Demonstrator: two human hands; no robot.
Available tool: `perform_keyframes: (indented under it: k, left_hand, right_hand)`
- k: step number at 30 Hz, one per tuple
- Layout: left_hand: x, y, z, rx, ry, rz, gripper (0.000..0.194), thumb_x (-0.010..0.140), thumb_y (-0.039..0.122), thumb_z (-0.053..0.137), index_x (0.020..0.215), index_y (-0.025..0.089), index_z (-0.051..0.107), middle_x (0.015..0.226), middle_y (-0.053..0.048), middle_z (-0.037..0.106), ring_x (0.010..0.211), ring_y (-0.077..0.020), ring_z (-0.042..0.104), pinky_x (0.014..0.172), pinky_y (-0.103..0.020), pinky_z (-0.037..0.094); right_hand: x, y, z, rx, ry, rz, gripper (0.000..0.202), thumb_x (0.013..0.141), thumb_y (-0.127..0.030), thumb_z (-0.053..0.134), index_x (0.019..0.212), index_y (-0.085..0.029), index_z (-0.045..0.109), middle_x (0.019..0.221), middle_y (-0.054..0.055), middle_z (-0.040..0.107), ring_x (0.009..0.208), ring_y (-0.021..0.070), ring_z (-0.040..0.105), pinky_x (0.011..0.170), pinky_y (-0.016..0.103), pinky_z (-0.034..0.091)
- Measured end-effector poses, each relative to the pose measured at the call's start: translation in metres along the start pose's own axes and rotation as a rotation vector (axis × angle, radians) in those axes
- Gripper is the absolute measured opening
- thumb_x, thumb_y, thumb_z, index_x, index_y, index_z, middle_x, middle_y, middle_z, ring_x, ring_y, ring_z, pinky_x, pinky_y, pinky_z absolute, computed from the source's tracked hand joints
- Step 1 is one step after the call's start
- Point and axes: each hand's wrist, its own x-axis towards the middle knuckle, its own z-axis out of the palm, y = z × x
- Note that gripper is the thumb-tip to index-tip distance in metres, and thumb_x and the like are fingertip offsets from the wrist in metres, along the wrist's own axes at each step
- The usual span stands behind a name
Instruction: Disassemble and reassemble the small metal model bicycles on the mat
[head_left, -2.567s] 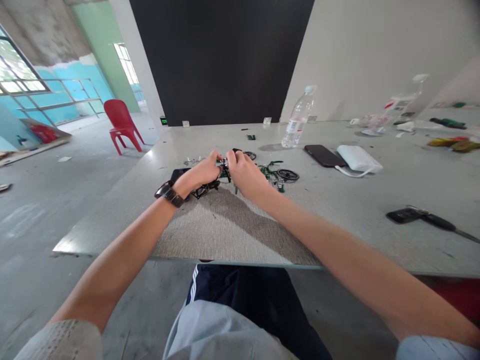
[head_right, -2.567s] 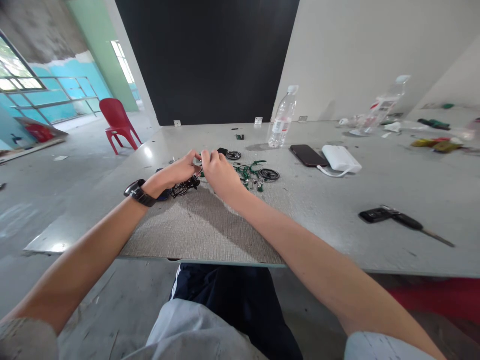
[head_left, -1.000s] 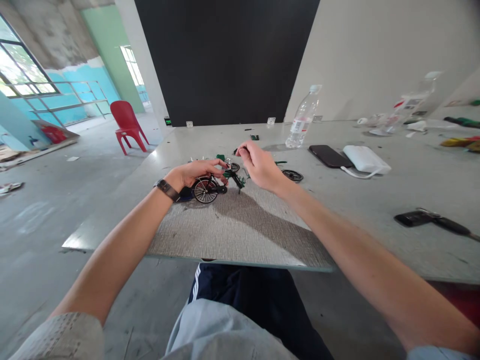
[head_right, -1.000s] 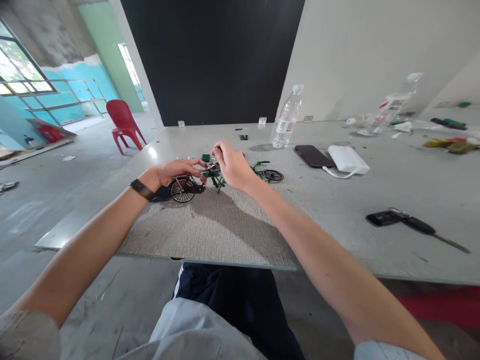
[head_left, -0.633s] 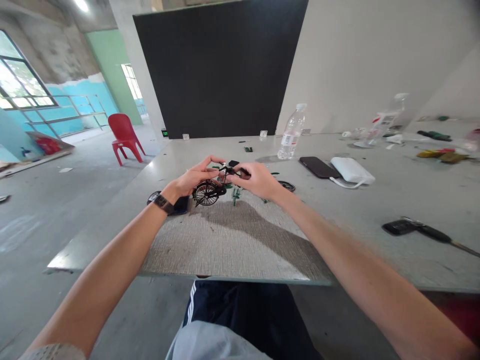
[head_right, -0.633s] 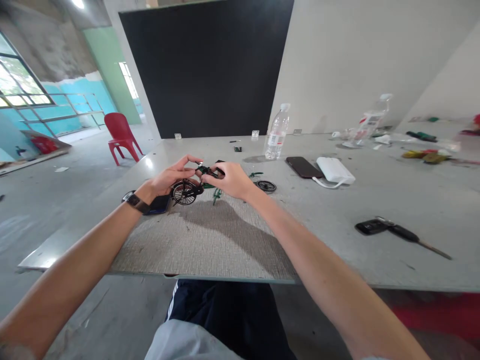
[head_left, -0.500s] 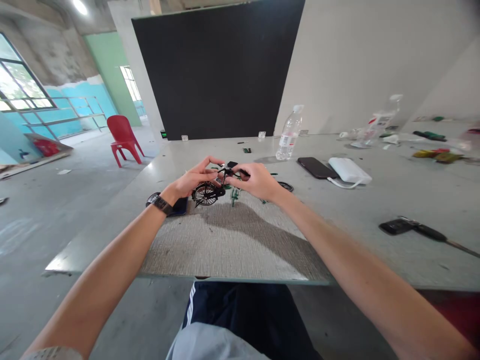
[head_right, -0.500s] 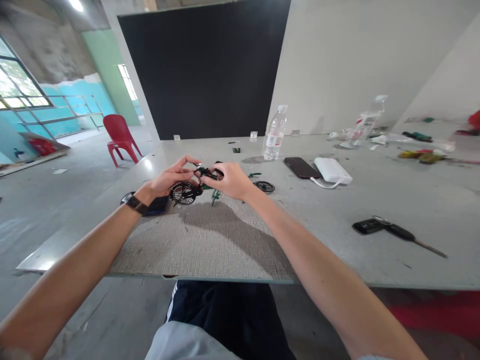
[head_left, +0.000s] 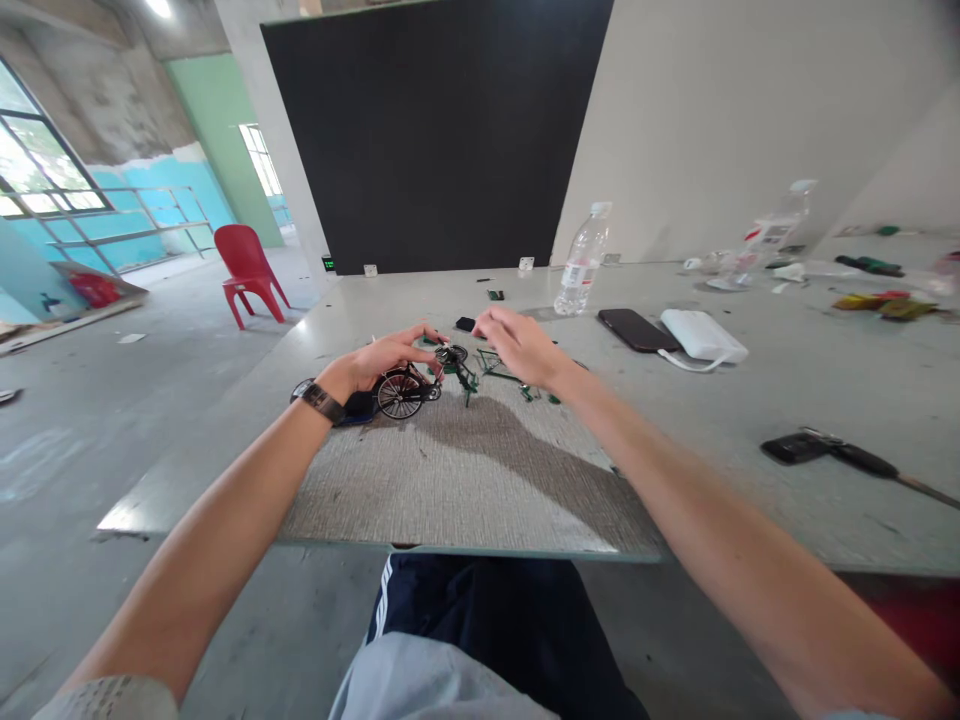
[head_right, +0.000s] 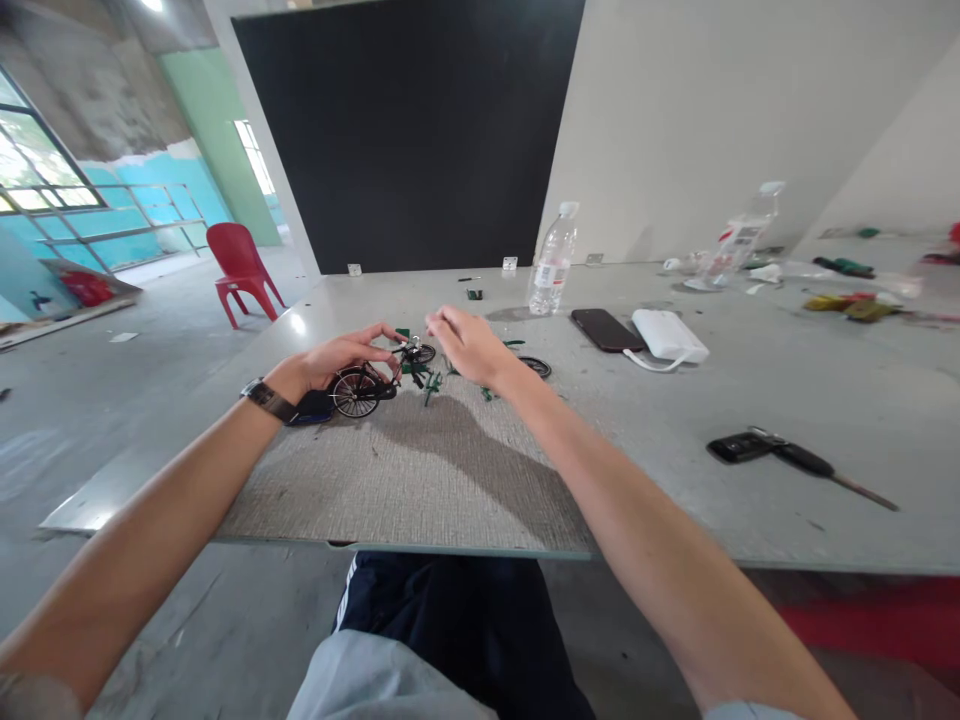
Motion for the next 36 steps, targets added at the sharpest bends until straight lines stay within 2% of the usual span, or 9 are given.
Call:
perform_keyframes:
  k: [3,7,11,15,21,27,31,36]
  left_hand:
    - [-0.001,-0.001,0.001,0.010,-0.028,-0.109,0.048,0.084,0.030,0.074,0.129,0.024,0.058,0.106,-0.009,0.077,0.083,-0.0217,0.073,0.065,-0.029,0.053]
    - [0.001,-0.002,0.005,-0.043,-0.043,-0.182,0.056,0.079,0.022,0.075,0.132,0.022,0.057,0.102,-0.009,0.077,0.087,-0.0246,0.075,0.072,-0.034,0.058]
    - [0.004,-0.005,0.005,-0.140,-0.065,-0.221,0.053,0.078,0.017,0.074,0.127,0.020,0.055,0.095,-0.009,0.076,0.085,-0.0266,0.077,0.077,-0.039,0.060]
    - [0.005,-0.008,0.004,-0.193,-0.122,-0.199,0.045,0.076,0.011,0.073,0.118,0.019,0.058,0.093,-0.008,0.075,0.087,-0.0267,0.077,0.078,-0.041,0.062]
    - [0.005,-0.009,0.004,-0.190,-0.146,-0.186,0.049,0.077,0.012,0.073,0.122,0.020,0.058,0.093,-0.007,0.076,0.091,-0.0275,0.077,0.080,-0.044,0.061]
    - [0.005,-0.010,0.004,-0.178,-0.113,-0.227,0.054,0.076,0.013,0.072,0.128,0.019,0.055,0.092,-0.009,0.077,0.087,-0.0284,0.077,0.081,-0.046,0.061]
    - [0.004,-0.009,0.004,-0.196,-0.147,-0.214,0.055,0.076,0.013,0.072,0.129,0.018,0.054,0.092,-0.010,0.077,0.085,-0.0286,0.077,0.082,-0.047,0.061]
    - [0.003,-0.007,0.006,-0.160,-0.104,-0.246,0.054,0.076,0.015,0.071,0.128,0.018,0.056,0.093,-0.010,0.077,0.085,-0.0290,0.077,0.083,-0.048,0.060]
  right_hand:
    - [0.003,0.003,0.007,0.187,0.037,-0.012,0.041,0.106,-0.056,0.039,0.088,-0.024,0.057,0.070,0.002,0.059,0.060,0.0150,0.049,0.059,0.033,0.039]
    - [0.005,-0.002,0.021,0.293,0.090,-0.103,0.040,0.096,-0.060,0.060,0.093,-0.022,0.072,0.090,0.007,0.074,0.085,0.0195,0.066,0.074,0.035,0.050]
    - [0.004,-0.007,0.033,0.427,0.094,-0.083,0.039,0.086,-0.060,0.074,0.096,-0.022,0.077,0.091,0.007,0.077,0.087,0.0221,0.071,0.074,0.036,0.055]
    - [0.003,-0.006,0.041,0.479,0.047,-0.105,0.036,0.086,-0.057,0.075,0.093,-0.021,0.075,0.089,0.006,0.077,0.080,0.0195,0.070,0.076,0.037,0.057]
    - [0.002,-0.009,0.045,0.486,0.019,-0.132,0.036,0.088,-0.056,0.074,0.092,-0.021,0.073,0.081,0.005,0.075,0.076,0.0186,0.069,0.078,0.037,0.057]
    - [0.000,-0.013,0.044,0.481,0.011,-0.152,0.036,0.087,-0.057,0.074,0.090,-0.021,0.073,0.079,0.004,0.074,0.075,0.0186,0.068,0.076,0.037,0.057]
    - [0.000,-0.014,0.043,0.459,0.006,-0.134,0.037,0.086,-0.059,0.074,0.089,-0.022,0.073,0.079,0.004,0.074,0.075,0.0186,0.068,0.077,0.037,0.057]
    - [0.001,-0.014,0.043,0.449,0.000,-0.128,0.037,0.086,-0.058,0.075,0.088,-0.021,0.073,0.079,0.003,0.074,0.074,0.0183,0.068,0.077,0.037,0.057]
